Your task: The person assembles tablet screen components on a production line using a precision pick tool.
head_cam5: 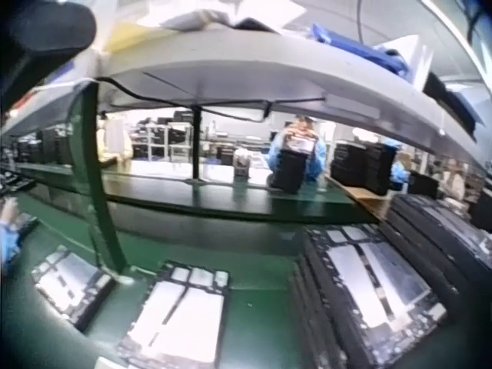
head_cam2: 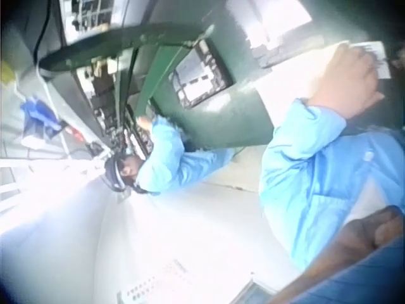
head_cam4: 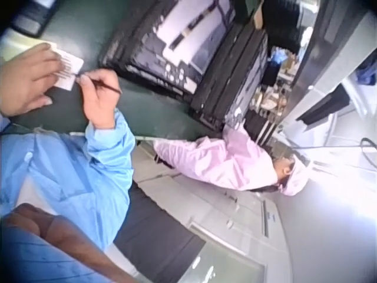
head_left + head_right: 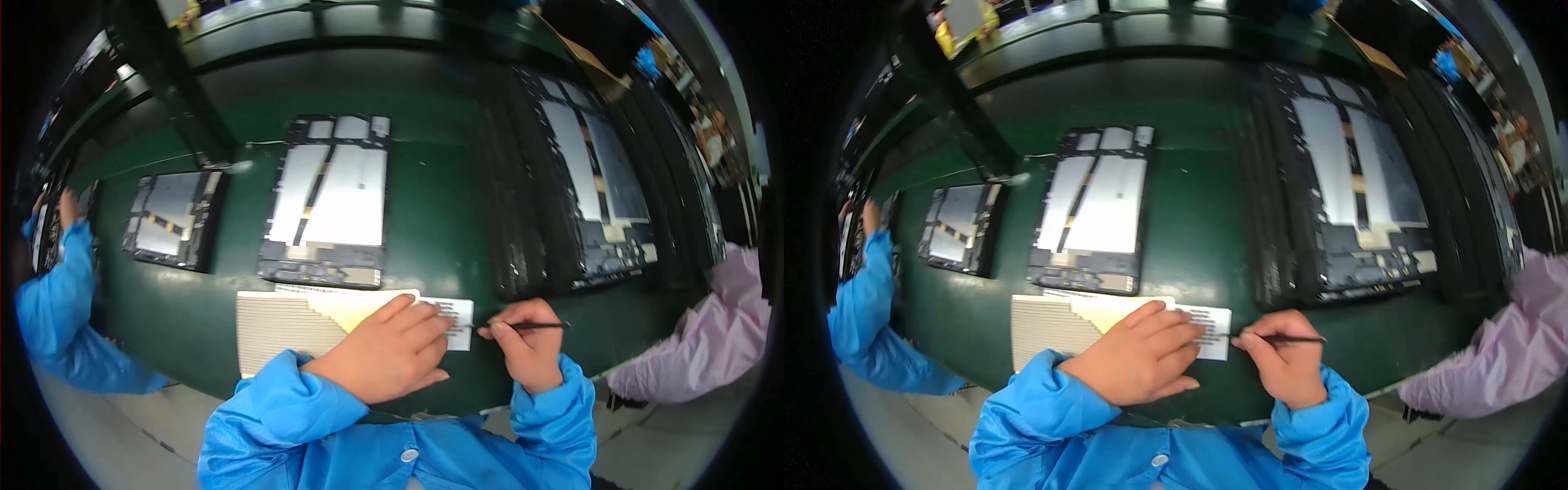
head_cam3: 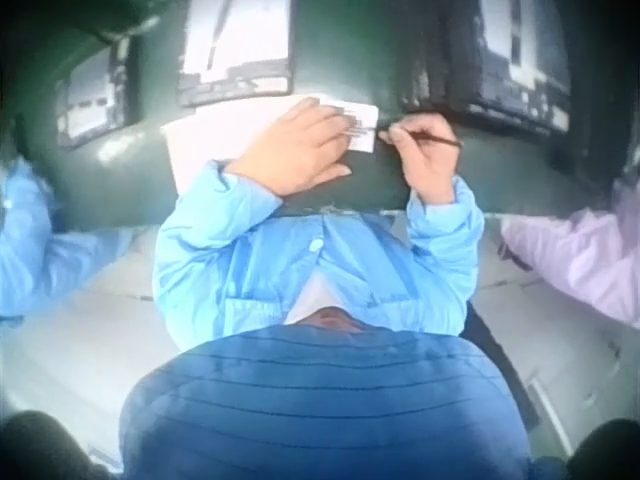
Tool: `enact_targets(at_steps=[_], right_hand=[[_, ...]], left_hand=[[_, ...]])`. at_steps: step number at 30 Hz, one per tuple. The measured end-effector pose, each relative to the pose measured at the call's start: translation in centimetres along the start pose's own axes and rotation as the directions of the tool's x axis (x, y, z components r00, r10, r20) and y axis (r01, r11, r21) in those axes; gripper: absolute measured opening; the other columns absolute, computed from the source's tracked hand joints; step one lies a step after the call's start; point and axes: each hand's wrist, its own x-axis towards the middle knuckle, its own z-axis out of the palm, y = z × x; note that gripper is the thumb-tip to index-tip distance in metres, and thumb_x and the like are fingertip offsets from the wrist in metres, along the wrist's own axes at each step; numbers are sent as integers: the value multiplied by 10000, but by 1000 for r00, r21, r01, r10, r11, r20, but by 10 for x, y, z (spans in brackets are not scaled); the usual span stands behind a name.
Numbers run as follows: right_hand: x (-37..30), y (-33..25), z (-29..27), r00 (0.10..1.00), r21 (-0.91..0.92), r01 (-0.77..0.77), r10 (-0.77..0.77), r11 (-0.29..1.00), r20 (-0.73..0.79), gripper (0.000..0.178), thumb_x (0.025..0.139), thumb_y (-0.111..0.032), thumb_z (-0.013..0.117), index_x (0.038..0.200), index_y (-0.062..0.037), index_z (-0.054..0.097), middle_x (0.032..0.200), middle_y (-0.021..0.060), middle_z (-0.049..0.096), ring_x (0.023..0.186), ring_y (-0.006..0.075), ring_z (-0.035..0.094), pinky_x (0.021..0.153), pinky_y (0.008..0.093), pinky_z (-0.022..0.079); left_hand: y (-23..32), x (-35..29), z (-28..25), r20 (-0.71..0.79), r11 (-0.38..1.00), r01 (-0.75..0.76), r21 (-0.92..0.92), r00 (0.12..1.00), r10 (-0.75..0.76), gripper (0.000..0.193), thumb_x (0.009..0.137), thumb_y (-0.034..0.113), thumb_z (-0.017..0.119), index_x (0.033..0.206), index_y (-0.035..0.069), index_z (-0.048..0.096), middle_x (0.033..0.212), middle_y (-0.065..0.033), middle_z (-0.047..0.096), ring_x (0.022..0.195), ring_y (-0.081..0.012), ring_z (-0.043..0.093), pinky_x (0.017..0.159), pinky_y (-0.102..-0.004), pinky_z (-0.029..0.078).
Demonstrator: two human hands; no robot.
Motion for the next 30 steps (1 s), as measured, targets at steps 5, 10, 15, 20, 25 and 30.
enact_targets(at_steps=[5, 10, 15, 20, 25, 30], right_hand=[[2, -20, 24, 997, -9, 49, -49, 999, 58, 154, 802, 103, 592, 876, 17, 488, 846, 131, 572, 775, 189, 630, 729, 323, 547], [45, -20, 99, 935, -134, 211, -160, 968, 317, 142, 790, 18, 675, 859, 8, 552, 809, 88, 574, 708, 127, 569, 633, 246, 484], [70, 3, 138, 928, -120, 101, -50, 988, 370, 126, 816, 54, 619, 861, 16, 507, 817, 111, 599, 755, 155, 636, 670, 270, 533], [68, 8, 140, 921, -201, 195, -109, 960, 373, 145, 826, -21, 666, 878, 11, 534, 797, 60, 565, 732, 91, 555, 625, 230, 488], [68, 7, 144, 922, -215, 239, -152, 947, 355, 139, 791, -8, 694, 854, 6, 570, 795, 71, 571, 724, 134, 561, 625, 255, 480], [67, 9, 144, 912, -293, 320, -210, 901, 352, 137, 755, 7, 712, 823, -1, 593, 786, 97, 578, 711, 208, 566, 619, 289, 467]], left_hand=[[-22, -51, -50, -52, 984, 122, 130, 992, -116, 214, 735, 198, 689, 858, 40, 613, 1029, -114, 598, 1049, -302, 536, 933, -497, 406], [-54, -82, -48, -425, 892, 422, 163, 846, -323, 332, 643, 115, 746, 938, 32, 618, 1079, -140, 573, 1082, -371, 514, 922, -489, 429], [-59, -85, -45, -358, 912, 409, 30, 856, -372, 411, 635, 100, 769, 1004, 17, 608, 1132, -181, 543, 1123, -431, 480, 935, -486, 431], [-62, -88, -49, -341, 913, 407, 13, 860, -379, 400, 634, 106, 761, 994, 16, 614, 1132, -184, 539, 1121, -426, 479, 934, -484, 433], [-59, -87, -50, -279, 915, 389, 110, 895, -347, 334, 657, 133, 737, 968, 67, 634, 1125, -129, 558, 1118, -354, 496, 943, -523, 388], [-56, -87, -48, -298, 908, 405, 106, 884, -360, 303, 666, 131, 727, 951, 81, 638, 1121, -112, 564, 1119, -334, 500, 938, -535, 377]])
